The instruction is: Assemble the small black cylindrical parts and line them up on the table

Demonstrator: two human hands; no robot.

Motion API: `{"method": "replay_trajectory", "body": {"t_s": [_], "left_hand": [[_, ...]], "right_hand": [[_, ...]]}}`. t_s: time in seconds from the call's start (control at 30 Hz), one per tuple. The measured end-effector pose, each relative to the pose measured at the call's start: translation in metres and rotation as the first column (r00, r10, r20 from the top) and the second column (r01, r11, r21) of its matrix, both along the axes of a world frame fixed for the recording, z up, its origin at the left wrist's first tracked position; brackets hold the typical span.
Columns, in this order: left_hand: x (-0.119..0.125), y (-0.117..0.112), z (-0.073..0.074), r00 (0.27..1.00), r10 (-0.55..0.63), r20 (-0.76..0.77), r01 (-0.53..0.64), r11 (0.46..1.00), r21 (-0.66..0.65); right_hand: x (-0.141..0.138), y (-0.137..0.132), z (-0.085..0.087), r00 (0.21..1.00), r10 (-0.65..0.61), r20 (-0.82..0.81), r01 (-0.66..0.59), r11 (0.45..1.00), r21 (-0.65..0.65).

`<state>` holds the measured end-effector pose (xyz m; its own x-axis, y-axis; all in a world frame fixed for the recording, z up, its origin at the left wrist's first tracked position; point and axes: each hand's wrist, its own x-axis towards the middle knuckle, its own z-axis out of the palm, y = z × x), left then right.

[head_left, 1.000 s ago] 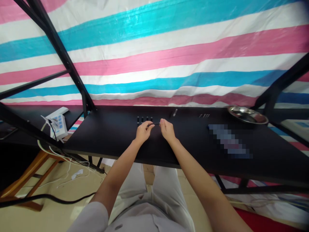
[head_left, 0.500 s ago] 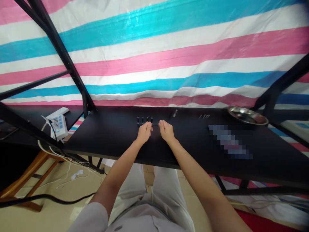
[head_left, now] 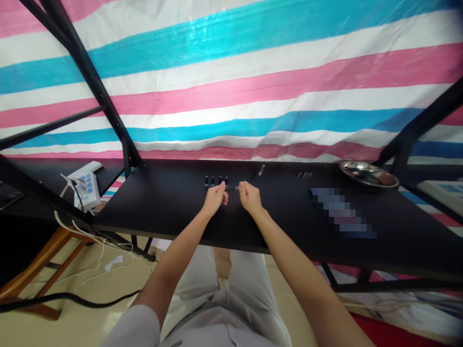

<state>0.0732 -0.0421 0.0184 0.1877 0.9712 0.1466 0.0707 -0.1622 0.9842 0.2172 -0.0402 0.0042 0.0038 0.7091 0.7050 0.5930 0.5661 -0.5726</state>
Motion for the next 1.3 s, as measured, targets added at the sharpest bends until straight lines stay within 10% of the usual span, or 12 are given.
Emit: {"method": "replay_trajectory", "body": {"t_s": [0.53,0.87,1.3], "left_hand": [[-0.003,0.003,-0.002,0.995,0.104,0.007,-0.105,0.992,0.076],[-0.004,0.007,-0.006,0.992,0.097,0.075,-0.106,0.987,0.121],[-0.008,0.006,-0.008,0.962,0.188,-0.198,-0.069,0.869,0.49]], "right_hand": [[0.008,0.008,0.0,0.934,-0.078,-0.349,0.038,0.992,-0.119],[-0.002,0.006,0.003,0.954,0.229,-0.195,-0.26,0.954,-0.15],[-0.005,0.005,0.001,0.953,0.285,-0.1,-0.3,0.933,-0.197]]}}
